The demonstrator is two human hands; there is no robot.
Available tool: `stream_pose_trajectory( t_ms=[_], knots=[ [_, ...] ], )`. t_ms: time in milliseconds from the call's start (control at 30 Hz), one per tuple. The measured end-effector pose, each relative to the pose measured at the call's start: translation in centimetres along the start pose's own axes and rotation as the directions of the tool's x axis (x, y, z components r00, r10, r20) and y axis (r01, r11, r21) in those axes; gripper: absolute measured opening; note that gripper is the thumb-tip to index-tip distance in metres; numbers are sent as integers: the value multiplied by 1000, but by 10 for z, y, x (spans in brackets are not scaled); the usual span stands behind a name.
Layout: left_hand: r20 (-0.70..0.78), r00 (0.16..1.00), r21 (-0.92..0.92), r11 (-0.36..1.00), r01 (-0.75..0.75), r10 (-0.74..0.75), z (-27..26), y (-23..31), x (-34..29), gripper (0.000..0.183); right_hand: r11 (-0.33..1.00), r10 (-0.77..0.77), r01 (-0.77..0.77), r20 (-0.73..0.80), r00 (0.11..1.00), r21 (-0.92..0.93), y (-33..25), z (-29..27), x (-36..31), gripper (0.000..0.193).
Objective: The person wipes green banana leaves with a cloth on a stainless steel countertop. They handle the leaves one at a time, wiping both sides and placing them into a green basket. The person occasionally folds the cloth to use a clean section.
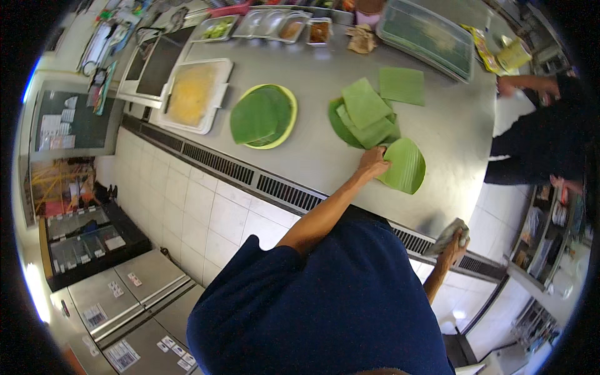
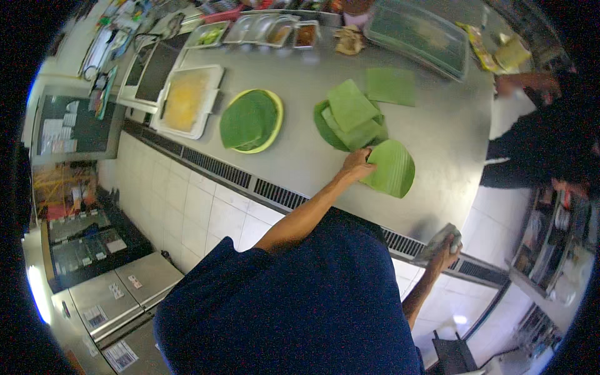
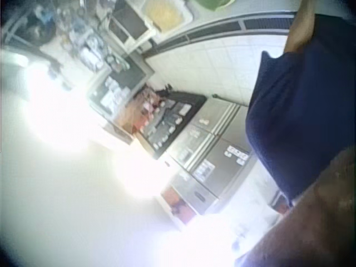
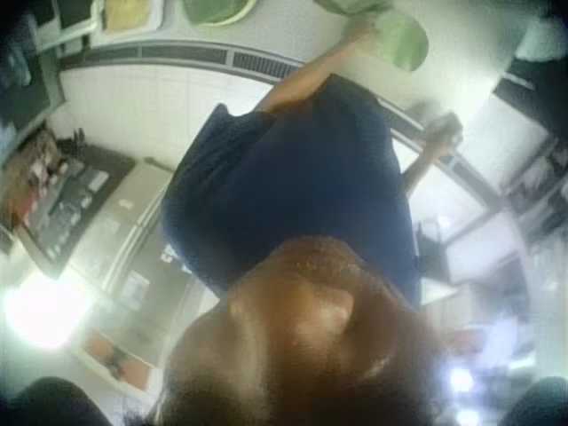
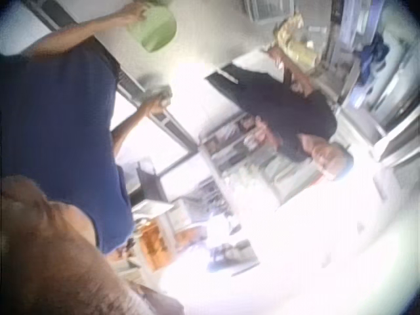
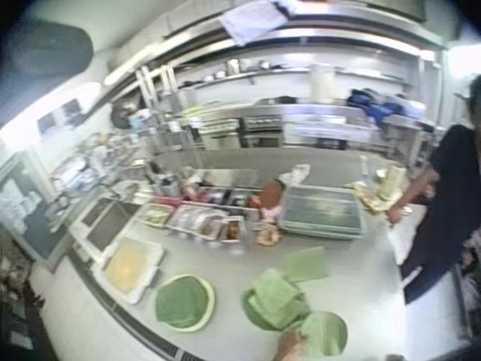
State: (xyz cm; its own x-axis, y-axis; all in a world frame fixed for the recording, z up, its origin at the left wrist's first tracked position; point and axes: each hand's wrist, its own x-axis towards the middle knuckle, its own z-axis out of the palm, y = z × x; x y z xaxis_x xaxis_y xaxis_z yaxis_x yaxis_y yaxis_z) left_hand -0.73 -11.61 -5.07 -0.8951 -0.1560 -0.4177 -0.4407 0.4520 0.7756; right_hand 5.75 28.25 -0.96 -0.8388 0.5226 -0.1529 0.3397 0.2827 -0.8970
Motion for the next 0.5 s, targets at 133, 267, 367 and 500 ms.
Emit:
stream_pose_trajectory(
  t_ms=[133,267,367,500],
  knots=[
    [75,976,-533,836,-133,204,-139,-42,-41,54,990,-53,45,56,997,133,-9,6,-2,38],
    [-438,899,112,994,18,33,-332,-70,-95,40,988,-105,101,35,994,119,-42,33,-11,38],
    [-768,617,235,972,21,172,-413,-59,-131,23,983,-136,133,19,991,128,-68,57,-25,32],
    [-828,559,403,748,527,52,-393,-98,-118,25,976,-169,169,-10,986,139,-74,85,-31,31]
  ],
)
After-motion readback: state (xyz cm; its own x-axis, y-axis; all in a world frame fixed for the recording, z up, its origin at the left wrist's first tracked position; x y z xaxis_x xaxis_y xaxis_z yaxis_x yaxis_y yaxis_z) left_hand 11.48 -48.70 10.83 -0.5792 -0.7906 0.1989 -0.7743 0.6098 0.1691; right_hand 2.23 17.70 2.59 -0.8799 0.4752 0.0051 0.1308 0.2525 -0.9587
